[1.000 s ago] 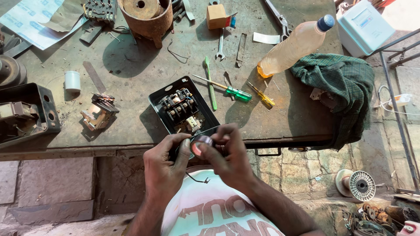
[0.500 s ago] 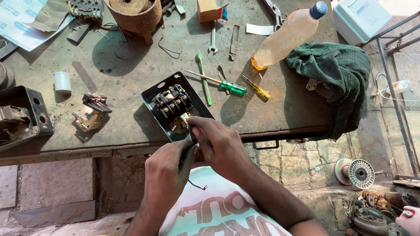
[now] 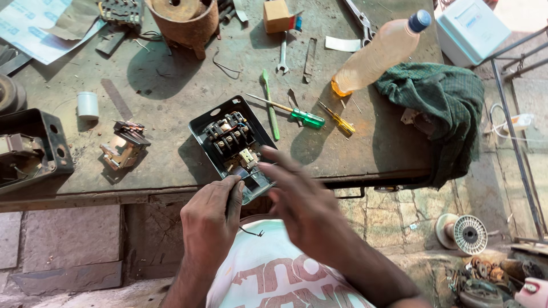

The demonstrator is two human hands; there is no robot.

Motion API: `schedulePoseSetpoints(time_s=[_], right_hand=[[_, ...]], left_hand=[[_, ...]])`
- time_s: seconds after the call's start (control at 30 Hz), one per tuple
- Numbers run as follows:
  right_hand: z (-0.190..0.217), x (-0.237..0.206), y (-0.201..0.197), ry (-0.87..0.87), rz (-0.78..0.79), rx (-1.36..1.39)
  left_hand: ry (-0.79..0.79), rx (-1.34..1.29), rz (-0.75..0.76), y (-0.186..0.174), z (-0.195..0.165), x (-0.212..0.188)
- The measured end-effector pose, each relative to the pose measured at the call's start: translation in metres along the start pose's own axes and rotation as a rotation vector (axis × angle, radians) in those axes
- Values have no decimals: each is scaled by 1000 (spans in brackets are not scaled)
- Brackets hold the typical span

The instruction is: The person wraps a wire with electrical tape, then uses a screwdriver to tighten screws on a contactor. They strip a wire end and insert it into a terminal, securing it with the screwdriver.

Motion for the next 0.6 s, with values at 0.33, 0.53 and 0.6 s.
schedulePoseSetpoints(time_s=[0.33,0.53,0.6], right_hand=[[-59,-8,7,-296,-453,-34],[-74,-10,29,-244,-255,16],[-78,-1,32,-167,-131,12]], left_hand=[[-443,-549,75,0,19,-3],[-511,-611,86,12,19,-1],[-453,-591,65,14,17,1]])
Point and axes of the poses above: each hand's wrist, its own x-axis towards the middle knuckle, its own y-axis out of the palm, z = x × y, the point moved 5 cm from there along x, towards the middle knuckle, and after that the axes turned 9 degrees about y, right-handed, at the moved point
